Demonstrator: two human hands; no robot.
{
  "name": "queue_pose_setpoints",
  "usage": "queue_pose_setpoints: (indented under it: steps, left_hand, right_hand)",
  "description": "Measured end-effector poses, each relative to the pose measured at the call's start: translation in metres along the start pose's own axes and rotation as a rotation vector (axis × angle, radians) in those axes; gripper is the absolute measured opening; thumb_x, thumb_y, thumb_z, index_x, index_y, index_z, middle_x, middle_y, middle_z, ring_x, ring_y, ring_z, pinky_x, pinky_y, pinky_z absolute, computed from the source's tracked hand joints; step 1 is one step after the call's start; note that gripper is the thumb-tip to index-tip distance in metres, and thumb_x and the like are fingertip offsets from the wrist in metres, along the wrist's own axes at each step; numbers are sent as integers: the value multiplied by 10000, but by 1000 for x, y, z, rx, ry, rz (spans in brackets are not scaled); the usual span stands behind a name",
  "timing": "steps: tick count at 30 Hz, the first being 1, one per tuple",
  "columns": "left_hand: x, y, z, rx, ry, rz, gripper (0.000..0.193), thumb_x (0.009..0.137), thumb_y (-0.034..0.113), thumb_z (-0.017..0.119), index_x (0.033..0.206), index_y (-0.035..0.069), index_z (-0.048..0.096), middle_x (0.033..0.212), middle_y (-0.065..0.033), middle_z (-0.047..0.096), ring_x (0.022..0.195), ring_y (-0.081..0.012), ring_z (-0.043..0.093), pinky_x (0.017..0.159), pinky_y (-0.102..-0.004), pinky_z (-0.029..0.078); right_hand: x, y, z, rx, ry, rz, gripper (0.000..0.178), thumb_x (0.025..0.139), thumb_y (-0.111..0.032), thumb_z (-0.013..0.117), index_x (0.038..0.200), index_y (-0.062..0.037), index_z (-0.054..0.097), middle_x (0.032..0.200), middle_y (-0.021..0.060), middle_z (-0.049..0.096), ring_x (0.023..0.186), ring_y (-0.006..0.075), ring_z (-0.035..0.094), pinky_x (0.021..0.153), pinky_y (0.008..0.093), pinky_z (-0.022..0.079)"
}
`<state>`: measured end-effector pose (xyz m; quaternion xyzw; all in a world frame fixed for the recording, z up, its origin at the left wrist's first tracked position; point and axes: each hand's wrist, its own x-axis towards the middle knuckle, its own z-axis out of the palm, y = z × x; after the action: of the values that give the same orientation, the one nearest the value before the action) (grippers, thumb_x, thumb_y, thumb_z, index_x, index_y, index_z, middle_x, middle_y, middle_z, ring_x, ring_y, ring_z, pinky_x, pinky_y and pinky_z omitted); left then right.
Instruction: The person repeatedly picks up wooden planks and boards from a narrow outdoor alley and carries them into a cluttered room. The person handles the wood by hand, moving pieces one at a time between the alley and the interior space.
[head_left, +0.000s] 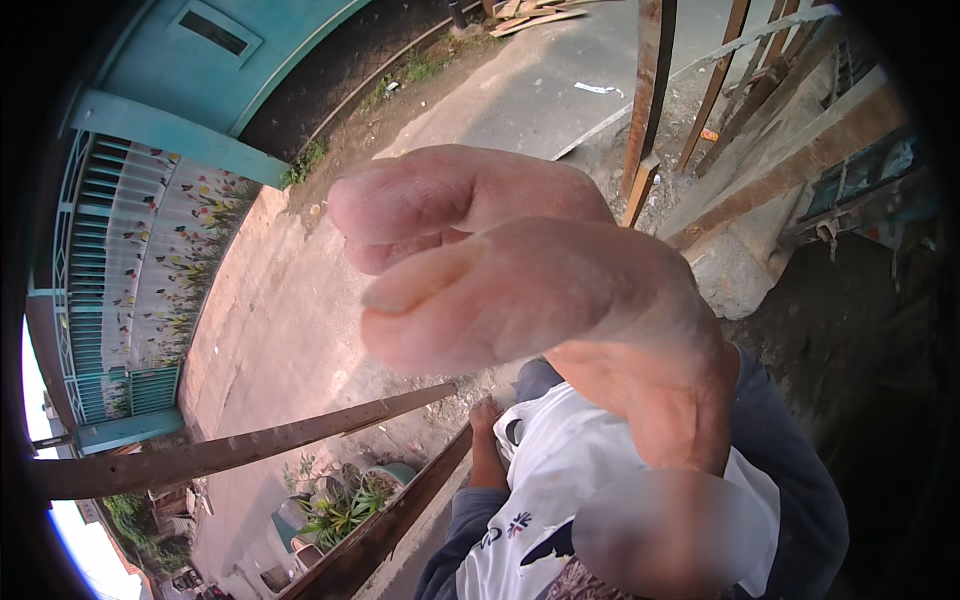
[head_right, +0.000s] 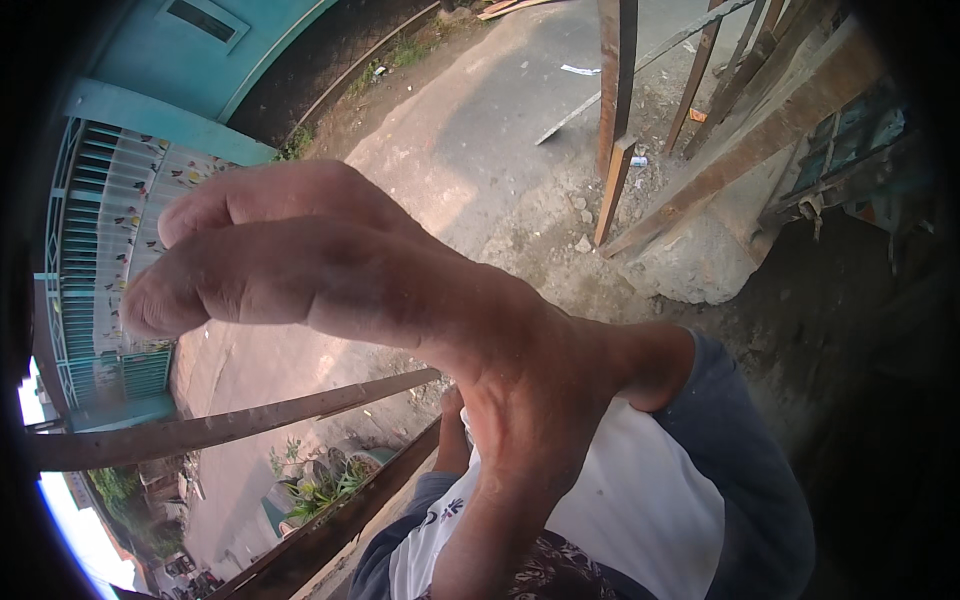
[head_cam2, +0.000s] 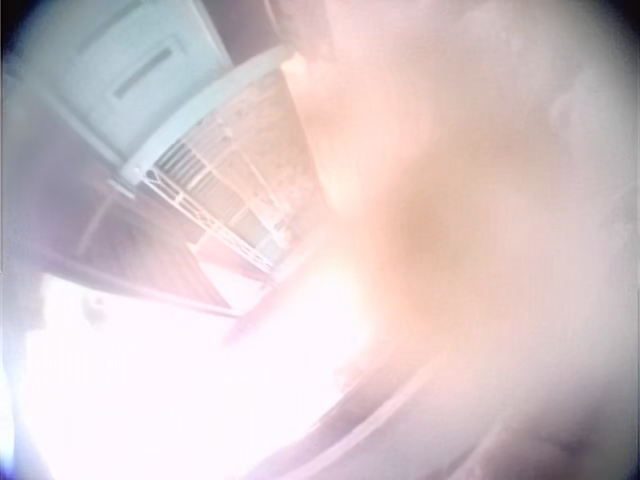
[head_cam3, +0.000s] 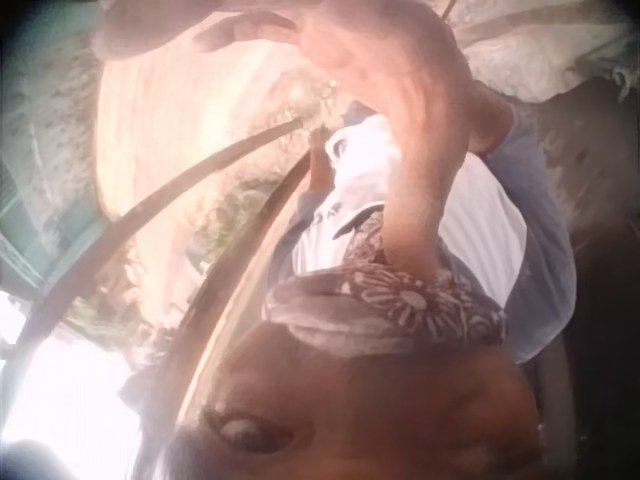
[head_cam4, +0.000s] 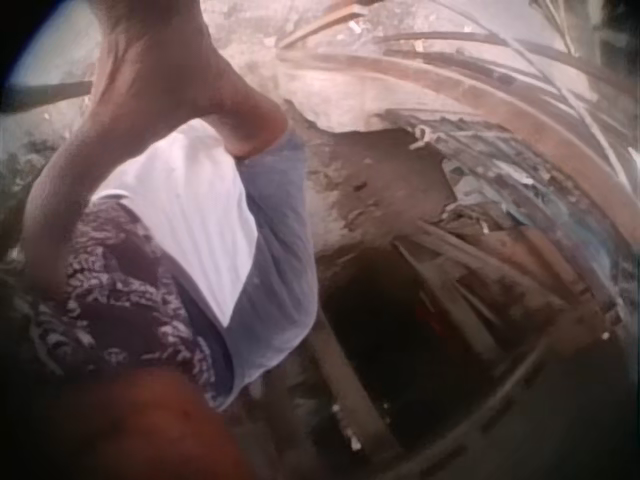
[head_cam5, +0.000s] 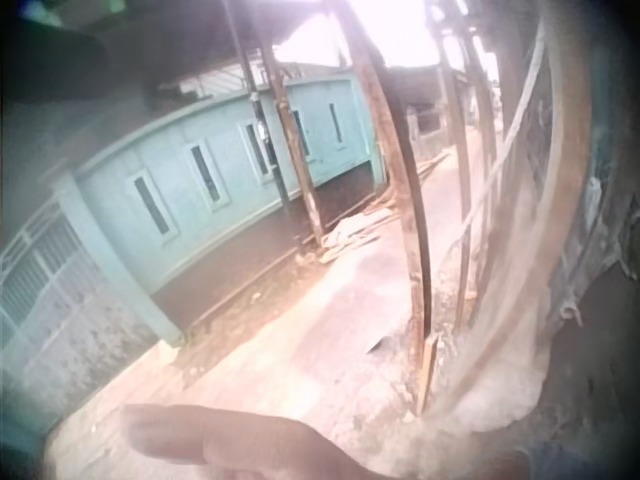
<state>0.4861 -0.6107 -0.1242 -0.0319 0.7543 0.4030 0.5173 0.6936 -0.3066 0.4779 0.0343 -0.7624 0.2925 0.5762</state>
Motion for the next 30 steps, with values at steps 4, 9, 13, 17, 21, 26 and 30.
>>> queue_pose_setpoints:
  steps: [4, 9, 13, 17, 21, 26, 30]
  left_hand:
    - [-3, -2, 4, 389, 3, 115, 409, 940, 315, 585, 1139, -43, 585, 1028, -196, 668, 895, -305, 677, 716, -406, 559]
    - [4, 4, 7, 1359, -25, 398, 346, 910, 337, 567, 1070, 34, 614, 1007, -187, 685, 928, -336, 677, 766, -458, 544]
    - [38, 24, 7, 1507, -42, 439, 302, 886, 355, 553, 1014, 95, 638, 990, -180, 699, 955, -360, 677, 805, -500, 532]
    - [69, 57, 8, 1504, -113, 466, 330, 875, 412, 557, 996, 121, 653, 997, -162, 705, 984, -346, 679, 814, -492, 529]
    - [109, 140, 31, 1461, -188, 455, 364, 887, 436, 538, 1046, 123, 637, 1033, -166, 698, 990, -346, 679, 805, -496, 534]
    - [165, 211, -29, 1520, -55, 646, 369, 900, 355, 607, 1155, 89, 593, 1075, -150, 683, 930, -323, 682, 748, -457, 559]
    - [178, 282, -37, 176, 26, 11, 395, 952, 305, 582, 1196, -5, 561, 1117, -175, 638, 858, -290, 660, 665, -379, 556]
  right_hand:
    - [2, 10, 4, 35, 19, -6, 978, 736, -624, 750, 1388, 30, 427, 1401, 194, 438, 1338, 325, 413, 1107, 455, 319]
    - [-2, 10, 7, 179, 40, 4, 967, 751, -623, 740, 1386, 36, 427, 1391, 195, 450, 1339, 328, 412, 1111, 458, 310]
    - [-11, 41, -13, 338, 73, 180, 959, 762, -621, 732, 1385, 41, 427, 1382, 196, 460, 1340, 331, 411, 1114, 460, 303]
    - [-41, 109, -7, 457, 23, 747, 846, 880, -562, 644, 1435, 14, 369, 1393, 183, 454, 1343, 279, 414, 1124, 429, 302]
    - [-129, 222, -35, 285, 315, 1244, 718, 915, -487, 635, 1416, -26, 410, 1244, 146, 579, 1222, 237, 519, 1027, 384, 396]
    - [-237, 336, -44, 84, 514, 1567, 666, 913, -434, 647, 1417, -64, 415, 1220, 120, 581, 1108, 232, 556, 924, 383, 455]
    - [-301, 370, -63, 51, 837, 1720, 626, 917, -441, 643, 1407, -113, 432, 1208, 95, 584, 1088, 251, 557, 889, 412, 464]
